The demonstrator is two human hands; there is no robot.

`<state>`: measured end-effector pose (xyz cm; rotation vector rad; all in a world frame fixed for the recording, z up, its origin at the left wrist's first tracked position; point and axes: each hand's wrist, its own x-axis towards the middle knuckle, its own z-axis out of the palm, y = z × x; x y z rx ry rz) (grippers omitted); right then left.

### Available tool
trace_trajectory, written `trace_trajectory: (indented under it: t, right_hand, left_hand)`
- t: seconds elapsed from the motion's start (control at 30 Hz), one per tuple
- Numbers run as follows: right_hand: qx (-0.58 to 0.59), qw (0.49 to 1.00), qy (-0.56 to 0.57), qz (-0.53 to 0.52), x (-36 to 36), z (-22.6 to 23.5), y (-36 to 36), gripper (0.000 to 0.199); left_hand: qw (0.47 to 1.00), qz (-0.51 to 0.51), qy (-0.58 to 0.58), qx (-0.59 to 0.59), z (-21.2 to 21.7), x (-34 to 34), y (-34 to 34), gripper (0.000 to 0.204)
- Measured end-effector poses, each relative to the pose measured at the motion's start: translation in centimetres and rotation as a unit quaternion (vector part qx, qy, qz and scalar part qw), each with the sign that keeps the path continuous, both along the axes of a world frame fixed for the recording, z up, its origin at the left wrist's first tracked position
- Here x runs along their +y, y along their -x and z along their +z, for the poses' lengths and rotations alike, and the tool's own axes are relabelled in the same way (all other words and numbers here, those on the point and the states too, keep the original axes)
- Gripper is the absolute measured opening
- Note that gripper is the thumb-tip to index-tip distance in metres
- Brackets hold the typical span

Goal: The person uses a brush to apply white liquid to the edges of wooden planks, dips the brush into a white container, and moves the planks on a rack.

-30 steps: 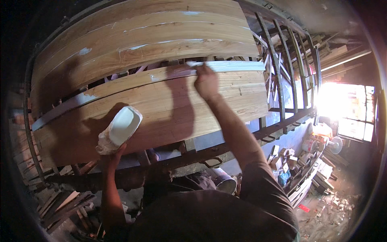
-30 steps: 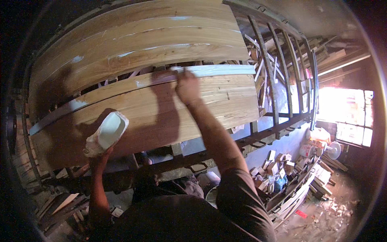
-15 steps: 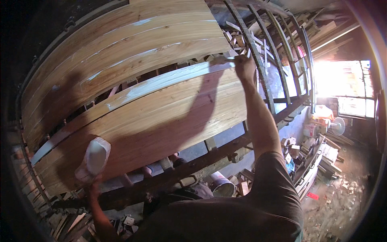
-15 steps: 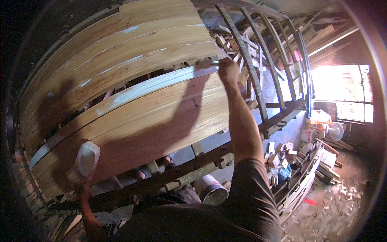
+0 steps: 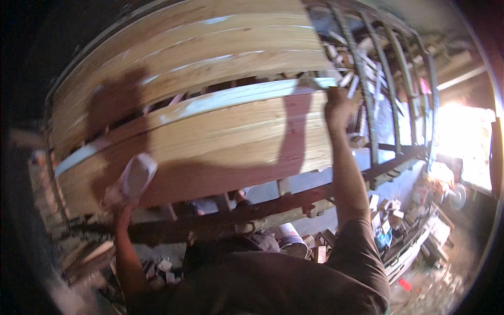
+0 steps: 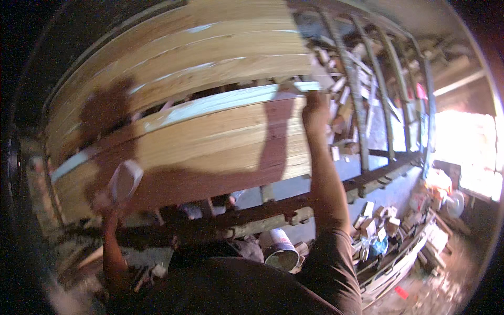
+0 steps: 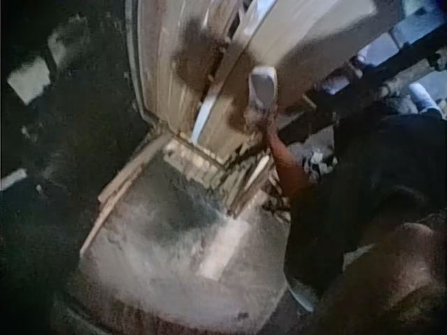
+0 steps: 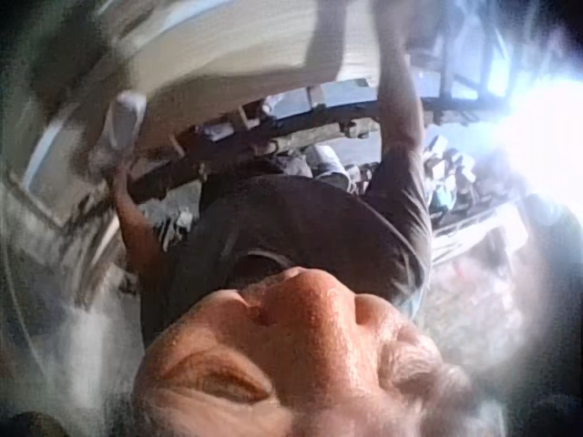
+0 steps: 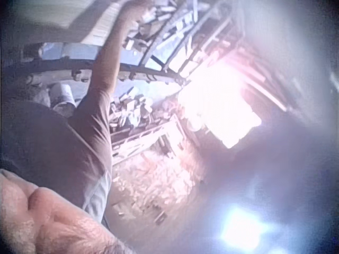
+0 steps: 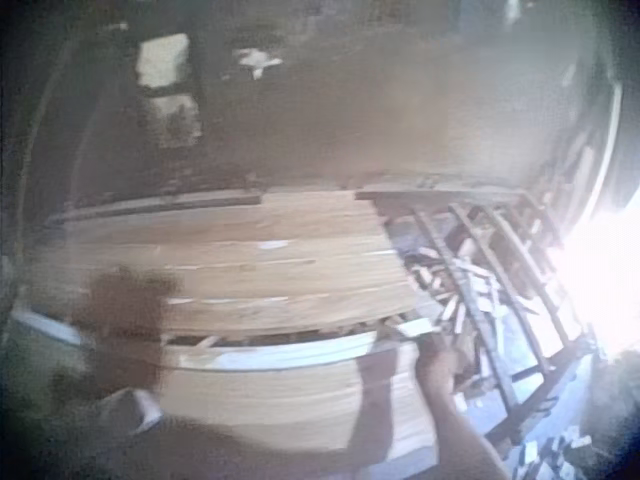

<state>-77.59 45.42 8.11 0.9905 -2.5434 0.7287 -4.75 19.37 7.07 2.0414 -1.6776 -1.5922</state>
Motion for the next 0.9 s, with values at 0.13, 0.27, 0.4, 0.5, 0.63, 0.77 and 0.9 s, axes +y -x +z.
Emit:
trace_trajectory:
  t: [0.13, 0.27, 0.4, 0.5, 0.63, 0.77, 0.9]
  right_hand:
    - [-0.002, 0.997, -0.02, -0.074, 1.2, -1.1, 2.1, 0.016]
    - [-0.064, 0.995, 0.057, 0.041, -5.6, -1.5, -5.6, 0.016]
    - [-0.085, 0.993, -0.005, 0.083, -16.6, -2.5, -17.5, 0.014]
    - [-0.186, 0.975, -0.014, 0.12, -24.8, -2.0, -29.1, 0.019]
    - [-0.136, 0.965, 0.028, 0.221, -31.6, -1.0, -40.5, 0.016]
    - [-0.166, 0.946, 0.111, 0.256, -30.1, 4.5, -45.5, 0.007]
    - [-0.161, 0.934, 0.027, 0.318, -26.4, 8.9, -53.1, 0.005]
  left_hand:
    - [0.999, -0.008, -0.044, 0.03, -1.5, -1.6, -1.2, 0.049]
    - [0.99, -0.092, 0.11, 0.008, -0.5, 0.0, 0.2, 0.059]
    - [0.961, -0.183, 0.177, -0.107, -0.3, -0.1, 1.3, 0.073]
    - [0.983, -0.119, 0.135, 0.047, 0.8, 0.2, 2.6, 0.078]
    - [0.952, -0.199, 0.215, 0.086, 1.2, -1.6, 2.3, 0.071]
    - [0.886, -0.101, 0.262, 0.369, 1.2, -4.8, 0.0, 0.059]
    - [0.901, -0.17, 0.296, 0.268, 3.5, -8.2, -2.2, 0.047]
